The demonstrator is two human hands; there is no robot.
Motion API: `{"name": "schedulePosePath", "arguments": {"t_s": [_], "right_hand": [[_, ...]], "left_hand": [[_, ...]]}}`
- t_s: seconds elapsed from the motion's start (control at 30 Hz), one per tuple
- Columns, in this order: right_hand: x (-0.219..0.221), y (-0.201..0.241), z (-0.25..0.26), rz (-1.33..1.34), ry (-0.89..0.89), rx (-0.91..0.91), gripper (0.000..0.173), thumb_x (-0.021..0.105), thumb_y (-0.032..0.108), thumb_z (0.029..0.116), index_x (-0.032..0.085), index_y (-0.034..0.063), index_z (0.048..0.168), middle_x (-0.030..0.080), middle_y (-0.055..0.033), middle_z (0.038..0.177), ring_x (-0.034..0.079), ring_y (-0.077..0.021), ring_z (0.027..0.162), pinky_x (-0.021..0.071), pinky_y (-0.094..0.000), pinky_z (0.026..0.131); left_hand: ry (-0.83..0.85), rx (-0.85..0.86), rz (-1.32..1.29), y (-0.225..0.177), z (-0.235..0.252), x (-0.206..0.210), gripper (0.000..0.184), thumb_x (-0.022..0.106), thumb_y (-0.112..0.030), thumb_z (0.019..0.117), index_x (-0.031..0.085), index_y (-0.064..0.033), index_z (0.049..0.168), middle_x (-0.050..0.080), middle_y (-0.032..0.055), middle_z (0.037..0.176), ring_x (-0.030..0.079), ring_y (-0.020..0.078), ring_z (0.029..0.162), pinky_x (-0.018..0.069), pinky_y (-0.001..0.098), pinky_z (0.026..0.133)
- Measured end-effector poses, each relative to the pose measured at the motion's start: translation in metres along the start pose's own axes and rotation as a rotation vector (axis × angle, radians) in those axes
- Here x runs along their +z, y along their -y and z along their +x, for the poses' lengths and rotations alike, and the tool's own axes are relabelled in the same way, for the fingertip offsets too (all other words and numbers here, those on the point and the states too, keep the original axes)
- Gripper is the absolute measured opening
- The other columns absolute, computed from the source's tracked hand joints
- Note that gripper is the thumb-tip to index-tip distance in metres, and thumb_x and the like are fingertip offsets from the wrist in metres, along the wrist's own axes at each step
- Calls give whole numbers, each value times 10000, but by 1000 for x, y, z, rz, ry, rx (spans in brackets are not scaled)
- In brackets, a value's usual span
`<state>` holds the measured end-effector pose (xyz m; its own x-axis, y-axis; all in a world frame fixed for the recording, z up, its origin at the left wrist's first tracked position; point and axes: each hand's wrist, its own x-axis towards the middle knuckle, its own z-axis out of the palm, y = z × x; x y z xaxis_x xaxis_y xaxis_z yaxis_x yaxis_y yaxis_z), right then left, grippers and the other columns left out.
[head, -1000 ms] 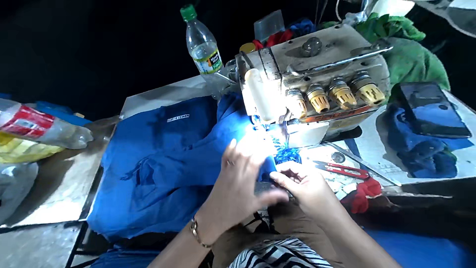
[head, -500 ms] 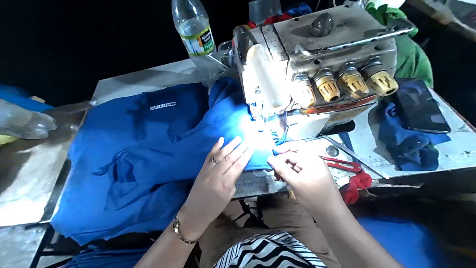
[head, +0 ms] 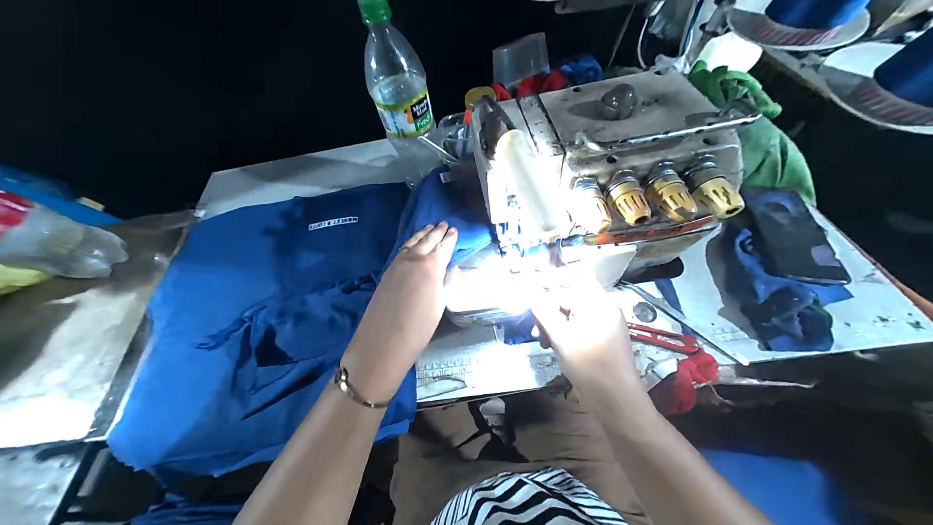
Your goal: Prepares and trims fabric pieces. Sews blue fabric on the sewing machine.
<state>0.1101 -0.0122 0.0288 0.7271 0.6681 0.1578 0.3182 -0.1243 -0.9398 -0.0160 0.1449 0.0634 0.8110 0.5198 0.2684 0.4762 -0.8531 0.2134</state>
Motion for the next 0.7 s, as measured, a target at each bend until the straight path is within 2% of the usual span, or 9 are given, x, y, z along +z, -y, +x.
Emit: {"name": "schedulePosePath", "arguments": {"t_s": [0.07,0.13,0.2,0.33,0.37,0.43,0.53,0.63,0.7], "right_hand": [[2,0,-9,-7,20,-33,217,666,148,972,653,57,1168,658,15,706,618,-58,532,546,-243,484],[7,-2,-18,14,54,-48,159,665,183,972,676,97,1104,669,36,707,638,-56,551,564,-245,503],[11,-3,-25,26,121,-82,140,652,247,992,699,135,1059,698,62,770,666,-38,623,583,-226,557],[10,-2,-30,-26,208,-40,338,617,515,969,753,224,1076,692,113,871,627,11,695,540,-214,601],[6,-3,-29,-9,213,-11,334,647,510,951,747,214,1069,701,105,872,640,4,695,556,-224,606],[-4,-7,-23,16,178,50,200,701,367,939,734,176,986,685,62,819,637,-40,665,551,-267,580],[-22,-16,-7,-20,96,124,152,666,270,999,726,132,978,663,13,750,603,-89,600,513,-301,534],[-25,-24,1,-56,44,36,161,632,286,1022,717,152,993,618,16,687,546,-76,519,458,-260,453],[-19,-28,5,-48,19,26,157,619,266,1029,699,132,1011,606,18,698,541,-68,539,461,-259,485]], "left_hand": [[72,-77,77,-11,-19,-6,515,517,85,970,483,29,1481,479,169,1542,450,307,1439,379,444,1172],[101,-135,116,-24,-43,-9,561,568,88,943,450,61,1491,470,208,1536,481,326,1410,419,454,1139],[75,-174,130,-40,-67,-9,527,591,93,918,509,80,1439,548,229,1455,578,345,1311,496,474,1056],[94,-206,0,-84,-89,-7,379,601,86,890,667,51,1262,668,204,1297,709,334,1094,596,464,880],[93,-185,-68,-94,-89,-3,303,615,71,883,698,42,1173,696,196,1224,727,316,1031,611,443,834],[53,-127,-203,-108,-84,14,263,626,21,891,722,11,1135,721,152,1164,735,240,1004,616,374,820],[-25,-76,-353,-116,-75,31,297,590,-131,982,706,-55,1246,721,65,1222,704,128,1093,582,280,918],[-131,-82,-362,-107,-74,29,255,577,-200,985,739,-126,1167,728,10,1132,690,140,1047,584,332,873],[-213,-121,-331,-90,-74,25,216,574,-212,987,716,-128,1126,702,15,1108,658,160,1066,553,376,897]]}}
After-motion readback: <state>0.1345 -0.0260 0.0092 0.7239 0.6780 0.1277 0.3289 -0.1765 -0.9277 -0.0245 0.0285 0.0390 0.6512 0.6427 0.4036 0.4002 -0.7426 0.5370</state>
